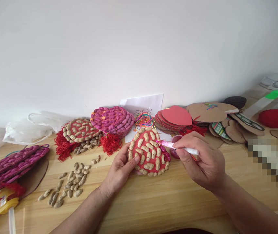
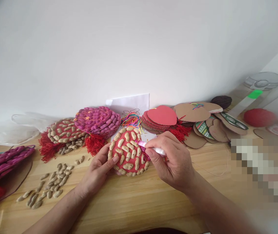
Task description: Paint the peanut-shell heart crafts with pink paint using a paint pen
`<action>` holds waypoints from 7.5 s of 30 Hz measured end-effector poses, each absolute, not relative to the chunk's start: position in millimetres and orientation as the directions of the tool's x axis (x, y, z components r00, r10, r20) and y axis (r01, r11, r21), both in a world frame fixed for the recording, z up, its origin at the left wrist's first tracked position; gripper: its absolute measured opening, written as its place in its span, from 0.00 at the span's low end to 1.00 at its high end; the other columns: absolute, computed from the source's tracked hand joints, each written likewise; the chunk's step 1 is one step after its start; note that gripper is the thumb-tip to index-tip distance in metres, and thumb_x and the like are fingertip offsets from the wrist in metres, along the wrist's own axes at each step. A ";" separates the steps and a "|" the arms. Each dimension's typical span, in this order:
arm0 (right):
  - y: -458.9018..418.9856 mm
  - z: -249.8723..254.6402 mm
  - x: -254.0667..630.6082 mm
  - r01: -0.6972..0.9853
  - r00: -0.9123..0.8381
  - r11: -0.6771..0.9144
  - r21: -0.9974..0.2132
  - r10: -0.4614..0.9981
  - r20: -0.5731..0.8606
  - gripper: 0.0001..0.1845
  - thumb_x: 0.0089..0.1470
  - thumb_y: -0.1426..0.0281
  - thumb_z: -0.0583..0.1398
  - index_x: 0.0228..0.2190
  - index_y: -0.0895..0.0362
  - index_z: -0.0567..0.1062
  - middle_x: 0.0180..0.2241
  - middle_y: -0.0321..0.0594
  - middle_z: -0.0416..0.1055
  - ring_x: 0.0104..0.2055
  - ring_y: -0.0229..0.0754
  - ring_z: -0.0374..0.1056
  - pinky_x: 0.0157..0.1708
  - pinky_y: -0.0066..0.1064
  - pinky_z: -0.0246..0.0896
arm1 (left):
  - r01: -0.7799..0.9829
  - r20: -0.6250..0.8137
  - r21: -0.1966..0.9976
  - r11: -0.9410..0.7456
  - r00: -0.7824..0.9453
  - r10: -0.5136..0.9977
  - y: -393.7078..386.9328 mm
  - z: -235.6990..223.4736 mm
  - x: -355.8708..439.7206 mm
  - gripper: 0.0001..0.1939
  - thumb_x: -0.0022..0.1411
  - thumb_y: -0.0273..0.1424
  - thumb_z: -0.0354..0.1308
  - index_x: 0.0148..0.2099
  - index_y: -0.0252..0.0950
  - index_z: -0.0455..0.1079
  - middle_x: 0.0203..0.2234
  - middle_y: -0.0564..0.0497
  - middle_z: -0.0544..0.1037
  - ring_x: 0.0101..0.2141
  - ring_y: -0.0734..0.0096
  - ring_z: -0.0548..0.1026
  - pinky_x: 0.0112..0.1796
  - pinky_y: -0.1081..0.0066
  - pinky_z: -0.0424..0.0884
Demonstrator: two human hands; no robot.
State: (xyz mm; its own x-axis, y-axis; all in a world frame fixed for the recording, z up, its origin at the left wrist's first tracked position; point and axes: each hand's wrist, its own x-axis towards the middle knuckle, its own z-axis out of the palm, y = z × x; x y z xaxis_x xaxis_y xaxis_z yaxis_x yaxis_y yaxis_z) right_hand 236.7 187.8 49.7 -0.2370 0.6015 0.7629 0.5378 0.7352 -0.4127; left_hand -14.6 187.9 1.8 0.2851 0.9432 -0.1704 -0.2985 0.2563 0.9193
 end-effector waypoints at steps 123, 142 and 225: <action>185.3 53.6 251.2 0.482 -0.092 0.657 -0.579 0.696 0.712 0.05 0.63 0.73 0.59 0.35 0.55 0.75 0.30 0.38 0.71 0.32 0.41 0.67 0.32 0.35 0.61 | -0.417 -0.170 0.872 0.257 0.235 0.957 200.9 -4.3 -19.4 0.19 0.59 0.35 0.70 0.51 0.36 0.76 0.32 0.48 0.80 0.27 0.69 0.77 0.25 0.72 0.77; 184.7 53.6 251.4 0.473 -0.094 0.664 -0.579 0.692 0.716 0.05 0.62 0.74 0.59 0.34 0.55 0.75 0.29 0.39 0.71 0.32 0.42 0.68 0.31 0.36 0.62 | -0.396 -0.188 0.882 0.256 0.203 0.961 198.0 -4.6 -18.1 0.20 0.58 0.36 0.71 0.51 0.37 0.76 0.35 0.46 0.82 0.29 0.67 0.78 0.29 0.71 0.76; 192.9 41.4 243.7 0.454 -0.193 0.759 -0.467 0.595 0.780 0.12 0.60 0.79 0.59 0.44 0.55 0.75 0.35 0.40 0.74 0.39 0.43 0.69 0.39 0.37 0.66 | -0.194 -0.067 0.967 0.166 0.434 0.898 184.1 2.9 -15.4 0.22 0.66 0.40 0.64 0.58 0.37 0.72 0.43 0.45 0.81 0.44 0.59 0.77 0.46 0.66 0.74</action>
State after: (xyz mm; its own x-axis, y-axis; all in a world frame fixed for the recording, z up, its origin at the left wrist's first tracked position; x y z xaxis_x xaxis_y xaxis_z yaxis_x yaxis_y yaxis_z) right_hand 243.7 192.9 41.4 -0.1931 0.5949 0.7803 0.4536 0.7593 -0.4666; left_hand -15.4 184.1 2.9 0.4339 0.8985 -0.0673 -0.1942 0.1662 0.9668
